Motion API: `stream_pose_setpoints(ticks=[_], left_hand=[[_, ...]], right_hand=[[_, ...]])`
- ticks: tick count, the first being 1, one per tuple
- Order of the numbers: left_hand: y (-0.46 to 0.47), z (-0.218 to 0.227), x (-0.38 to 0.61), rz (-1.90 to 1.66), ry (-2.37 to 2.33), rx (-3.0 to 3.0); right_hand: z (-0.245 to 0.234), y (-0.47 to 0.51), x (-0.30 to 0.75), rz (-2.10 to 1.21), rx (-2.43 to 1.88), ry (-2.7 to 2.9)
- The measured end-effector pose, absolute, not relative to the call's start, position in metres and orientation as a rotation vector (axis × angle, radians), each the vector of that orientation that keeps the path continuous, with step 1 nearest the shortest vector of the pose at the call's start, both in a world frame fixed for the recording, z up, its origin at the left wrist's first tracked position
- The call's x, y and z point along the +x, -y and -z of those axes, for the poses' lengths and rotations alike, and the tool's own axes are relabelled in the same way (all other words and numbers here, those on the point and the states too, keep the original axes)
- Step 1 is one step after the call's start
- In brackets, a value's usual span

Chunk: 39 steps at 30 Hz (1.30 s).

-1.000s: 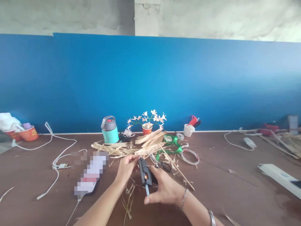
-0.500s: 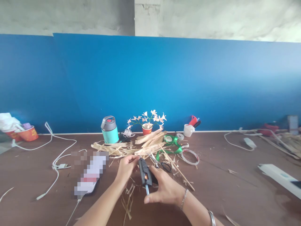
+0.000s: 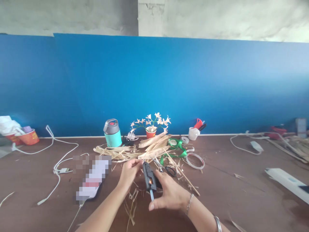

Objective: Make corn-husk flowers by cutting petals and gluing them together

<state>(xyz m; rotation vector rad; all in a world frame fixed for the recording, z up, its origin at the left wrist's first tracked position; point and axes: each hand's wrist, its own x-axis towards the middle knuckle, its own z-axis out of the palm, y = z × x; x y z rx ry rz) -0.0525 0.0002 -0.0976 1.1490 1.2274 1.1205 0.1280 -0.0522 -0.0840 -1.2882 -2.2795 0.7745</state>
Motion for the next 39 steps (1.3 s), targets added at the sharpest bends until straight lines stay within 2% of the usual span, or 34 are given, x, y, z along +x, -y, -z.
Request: stream_pose_setpoints(ticks=[5, 10, 16, 21, 31, 35, 39], left_hand=[[0.000, 0.096, -0.051, -1.150, -1.195, 1.149], [0.000, 0.093, -0.054, -1.149, -1.208, 1.232], [-0.001, 0.097, -0.065, -1.125, -1.307, 1.601], [-0.001, 0.098, -0.069, -1.072, -1.457, 1.928], [-0.004, 0.095, -0.069, -1.136, -1.409, 1.692], [-0.002, 0.092, -0.064, -1.119, -1.336, 1.479], [0.001, 0.086, -0.060, -1.112, -1.271, 1.352]], right_hand=[[0.082, 0.051, 0.128, -0.819, -1.172, 2.254], [0.077, 0.049, 0.132, -1.070, -0.959, 2.084], [0.075, 0.048, 0.138, -1.170, -0.918, 1.987], [0.069, 0.054, 0.133, -1.040, -1.002, 2.177], [0.082, 0.051, 0.140, -0.771, -1.407, 2.051], [0.078, 0.050, 0.147, -0.480, -1.510, 2.056], [0.063, 0.042, 0.179, -0.357, -1.878, 1.907]])
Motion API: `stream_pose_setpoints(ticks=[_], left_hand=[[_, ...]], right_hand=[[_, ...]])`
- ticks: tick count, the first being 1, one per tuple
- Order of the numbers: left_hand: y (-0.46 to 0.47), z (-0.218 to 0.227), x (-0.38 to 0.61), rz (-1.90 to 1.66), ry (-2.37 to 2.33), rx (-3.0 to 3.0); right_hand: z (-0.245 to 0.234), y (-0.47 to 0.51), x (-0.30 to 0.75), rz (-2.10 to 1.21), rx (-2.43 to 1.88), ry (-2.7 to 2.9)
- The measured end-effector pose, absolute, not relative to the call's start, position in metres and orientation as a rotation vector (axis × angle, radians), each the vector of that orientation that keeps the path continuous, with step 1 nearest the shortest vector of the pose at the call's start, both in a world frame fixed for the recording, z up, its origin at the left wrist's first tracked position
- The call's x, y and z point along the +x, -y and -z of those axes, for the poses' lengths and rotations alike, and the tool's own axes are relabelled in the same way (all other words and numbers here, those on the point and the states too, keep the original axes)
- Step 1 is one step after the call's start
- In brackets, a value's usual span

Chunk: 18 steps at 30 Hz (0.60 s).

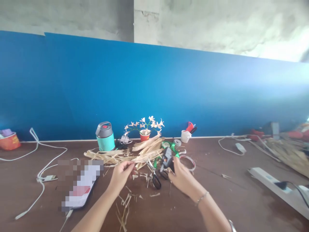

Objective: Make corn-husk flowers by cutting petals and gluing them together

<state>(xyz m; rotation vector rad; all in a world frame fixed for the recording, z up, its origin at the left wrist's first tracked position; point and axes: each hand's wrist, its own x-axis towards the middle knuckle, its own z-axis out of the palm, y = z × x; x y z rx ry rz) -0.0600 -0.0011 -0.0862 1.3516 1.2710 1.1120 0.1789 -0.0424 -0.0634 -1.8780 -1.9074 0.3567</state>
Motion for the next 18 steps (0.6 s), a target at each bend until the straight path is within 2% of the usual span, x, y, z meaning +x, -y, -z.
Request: stream_pose_setpoints(ticks=[6, 11, 14, 16, 18], left_hand=[[0.002, 0.086, -0.058, -1.110, -1.206, 1.239], [0.001, 0.088, -0.058, -1.139, -1.205, 1.234], [-0.001, 0.089, -0.059, -1.181, -1.234, 1.247], [-0.002, 0.091, -0.061, -1.211, -1.255, 1.271], [-0.004, 0.093, -0.064, -1.249, -1.271, 1.301]], right_hand=[[0.062, 0.040, 0.230, -0.296, -2.474, 1.811], [0.074, 0.045, 0.237, -0.176, -2.637, 1.754], [0.063, 0.046, 0.221, 0.099, -2.651, 1.760], [0.053, 0.043, 0.200, 0.257, -2.495, 1.820], [0.048, 0.036, 0.171, 0.171, -2.186, 1.987]])
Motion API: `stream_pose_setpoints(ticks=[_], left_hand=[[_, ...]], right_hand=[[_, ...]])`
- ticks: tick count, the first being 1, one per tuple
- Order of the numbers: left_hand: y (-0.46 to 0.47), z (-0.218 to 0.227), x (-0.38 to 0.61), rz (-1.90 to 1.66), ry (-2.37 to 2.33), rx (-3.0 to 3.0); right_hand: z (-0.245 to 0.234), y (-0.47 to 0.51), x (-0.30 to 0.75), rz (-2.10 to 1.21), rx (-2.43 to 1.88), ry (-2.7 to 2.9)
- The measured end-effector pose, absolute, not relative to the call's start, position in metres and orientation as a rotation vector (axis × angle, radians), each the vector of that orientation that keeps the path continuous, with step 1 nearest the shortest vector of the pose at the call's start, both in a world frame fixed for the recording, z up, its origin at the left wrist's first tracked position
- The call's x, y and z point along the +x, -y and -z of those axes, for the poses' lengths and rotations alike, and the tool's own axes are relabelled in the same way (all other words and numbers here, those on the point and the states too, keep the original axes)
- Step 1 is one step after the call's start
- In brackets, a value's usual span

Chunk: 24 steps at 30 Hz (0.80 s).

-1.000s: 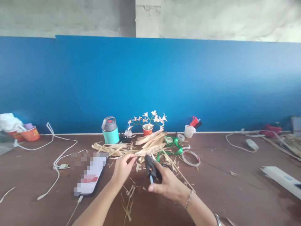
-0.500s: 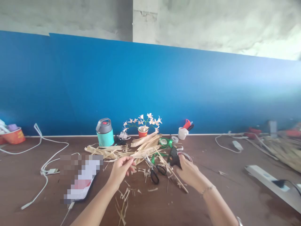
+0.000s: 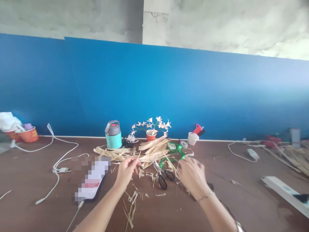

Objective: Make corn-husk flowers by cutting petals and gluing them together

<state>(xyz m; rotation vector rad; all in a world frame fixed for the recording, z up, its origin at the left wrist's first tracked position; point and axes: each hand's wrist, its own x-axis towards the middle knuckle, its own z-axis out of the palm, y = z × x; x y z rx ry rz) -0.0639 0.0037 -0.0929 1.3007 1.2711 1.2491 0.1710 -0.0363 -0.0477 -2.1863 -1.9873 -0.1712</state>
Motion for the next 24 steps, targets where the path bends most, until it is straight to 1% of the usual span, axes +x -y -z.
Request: stream_pose_setpoints(ticks=[3, 5, 11, 17, 20, 24], left_hand=[[-0.006, 0.096, -0.067, -1.300, -1.277, 1.336], [-0.008, 0.097, -0.069, -1.313, -1.287, 1.346], [-0.010, 0.097, -0.068, -1.316, -1.337, 1.334], [-0.008, 0.097, -0.066, -1.295, -1.344, 1.374], [-0.007, 0.099, -0.065, -1.259, -1.357, 1.391], [-0.006, 0.102, -0.064, -1.252, -1.340, 1.411]], right_hand=[[0.055, 0.020, 0.125, -0.179, -1.779, 2.215], [0.067, 0.010, 0.101, -0.310, -1.650, 2.293], [0.102, -0.003, 0.081, -0.354, -1.529, 2.296], [0.109, -0.001, 0.090, -0.531, -1.256, 2.166], [0.107, 0.000, 0.092, -0.460, -1.180, 2.123], [0.108, 0.002, 0.089, -0.338, -1.184, 2.174]])
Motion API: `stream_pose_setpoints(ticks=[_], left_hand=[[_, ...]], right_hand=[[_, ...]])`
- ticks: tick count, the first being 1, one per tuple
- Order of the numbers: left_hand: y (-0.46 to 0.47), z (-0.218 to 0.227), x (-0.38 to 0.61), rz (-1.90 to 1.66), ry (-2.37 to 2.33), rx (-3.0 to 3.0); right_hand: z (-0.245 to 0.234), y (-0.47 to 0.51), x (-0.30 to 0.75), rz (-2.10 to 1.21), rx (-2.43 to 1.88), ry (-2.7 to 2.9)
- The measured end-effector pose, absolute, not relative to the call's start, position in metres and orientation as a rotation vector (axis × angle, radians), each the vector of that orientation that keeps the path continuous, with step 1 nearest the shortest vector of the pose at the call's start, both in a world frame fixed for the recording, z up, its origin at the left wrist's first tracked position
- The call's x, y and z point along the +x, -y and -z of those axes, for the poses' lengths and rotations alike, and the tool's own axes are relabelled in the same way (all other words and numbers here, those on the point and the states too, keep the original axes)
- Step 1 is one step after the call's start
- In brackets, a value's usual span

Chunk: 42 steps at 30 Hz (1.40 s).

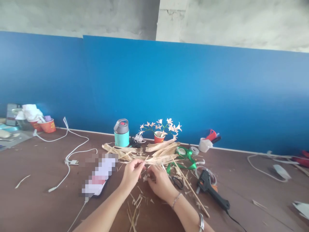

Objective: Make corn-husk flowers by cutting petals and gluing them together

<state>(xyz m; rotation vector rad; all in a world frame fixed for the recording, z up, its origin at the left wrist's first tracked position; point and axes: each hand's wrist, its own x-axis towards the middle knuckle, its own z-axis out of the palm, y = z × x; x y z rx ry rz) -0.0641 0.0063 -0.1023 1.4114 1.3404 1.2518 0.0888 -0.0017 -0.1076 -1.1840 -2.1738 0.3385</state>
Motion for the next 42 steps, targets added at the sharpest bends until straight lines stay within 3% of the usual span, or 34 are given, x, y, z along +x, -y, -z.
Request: stream_pose_setpoints(ticks=[9, 17, 22, 25, 32, 42], left_hand=[[-0.006, 0.100, -0.063, -1.240, -1.362, 1.411], [-0.003, 0.100, -0.063, -1.235, -1.338, 1.551], [-0.004, 0.104, -0.061, -1.268, -1.291, 1.629], [-0.006, 0.104, -0.060, -1.286, -1.265, 1.576], [-0.006, 0.107, -0.056, -1.270, -1.189, 1.360], [0.000, 0.099, -0.052, -1.223, -1.221, 1.294]], right_hand=[[0.115, 0.002, 0.085, -0.326, -1.179, 2.283], [0.117, -0.005, 0.082, -0.974, -1.075, 1.723], [0.115, -0.004, 0.080, -1.100, -1.007, 1.602], [0.110, 0.001, 0.081, -0.922, -1.005, 1.724], [0.102, 0.009, 0.083, -0.159, -1.066, 2.093], [0.098, 0.008, 0.086, -0.052, -1.105, 2.060]])
